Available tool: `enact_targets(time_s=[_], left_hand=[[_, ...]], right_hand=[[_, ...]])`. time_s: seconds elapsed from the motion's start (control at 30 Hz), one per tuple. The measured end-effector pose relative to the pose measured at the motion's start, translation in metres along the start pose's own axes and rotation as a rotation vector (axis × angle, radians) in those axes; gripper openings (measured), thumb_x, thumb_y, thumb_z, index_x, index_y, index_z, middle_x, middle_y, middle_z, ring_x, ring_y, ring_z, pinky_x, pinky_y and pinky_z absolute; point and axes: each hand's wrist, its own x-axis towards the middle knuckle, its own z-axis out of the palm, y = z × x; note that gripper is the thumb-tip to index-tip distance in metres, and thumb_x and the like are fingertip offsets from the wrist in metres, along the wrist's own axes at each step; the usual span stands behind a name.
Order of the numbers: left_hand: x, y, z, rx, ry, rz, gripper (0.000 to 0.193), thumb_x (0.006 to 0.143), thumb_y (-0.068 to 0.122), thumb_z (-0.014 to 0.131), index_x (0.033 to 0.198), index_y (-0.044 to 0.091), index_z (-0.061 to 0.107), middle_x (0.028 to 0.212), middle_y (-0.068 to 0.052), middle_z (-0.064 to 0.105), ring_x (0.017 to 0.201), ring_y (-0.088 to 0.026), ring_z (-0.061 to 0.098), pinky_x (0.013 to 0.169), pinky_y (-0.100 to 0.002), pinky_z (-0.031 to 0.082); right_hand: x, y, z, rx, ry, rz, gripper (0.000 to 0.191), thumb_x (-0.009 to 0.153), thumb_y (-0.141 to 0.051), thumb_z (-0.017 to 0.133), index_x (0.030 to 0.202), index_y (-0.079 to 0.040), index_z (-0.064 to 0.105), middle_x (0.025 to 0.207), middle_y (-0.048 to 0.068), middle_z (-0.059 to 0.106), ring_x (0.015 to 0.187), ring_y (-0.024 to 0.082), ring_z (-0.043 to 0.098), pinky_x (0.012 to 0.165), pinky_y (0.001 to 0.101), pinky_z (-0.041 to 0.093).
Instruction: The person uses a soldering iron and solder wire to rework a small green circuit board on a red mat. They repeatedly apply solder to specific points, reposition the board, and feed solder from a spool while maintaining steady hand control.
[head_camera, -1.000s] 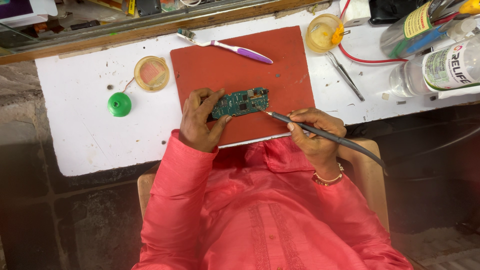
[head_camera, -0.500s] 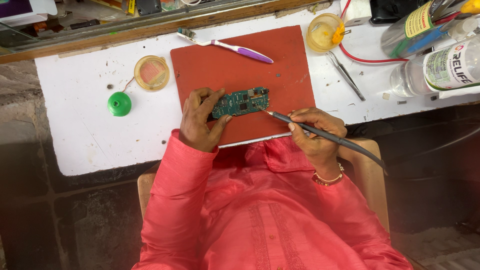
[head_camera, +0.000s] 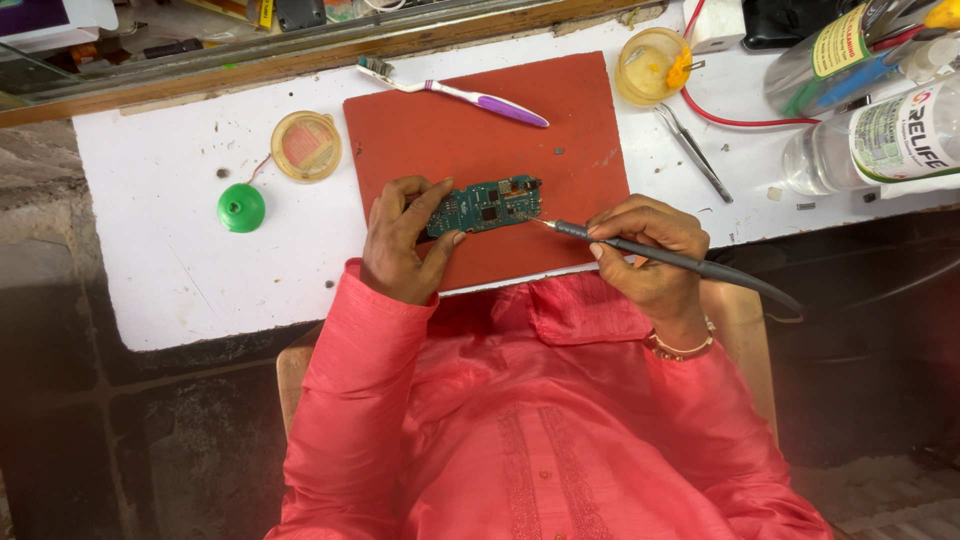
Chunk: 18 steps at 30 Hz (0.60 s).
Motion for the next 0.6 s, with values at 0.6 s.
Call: enact_targets(time_s=[0.6], left_hand=[[0.0,0.004,-0.001,-0.016,-0.004,-0.009,0.059,0.08,0.001,0.082,0.135,0.005,0.065,0.121,-0.011,0.056,0.107,-0.028,0.057,0.094,-0.038,0.053]], right_hand=[[0.013,-0.011,0.001,-0.076,-0.085,-0.087,0.013,0.082,0.012,0.073,0.091,0.003,0.069,0.091,0.014,0.073,0.082,0.018,0.074,0.07,0.0245,0.063]])
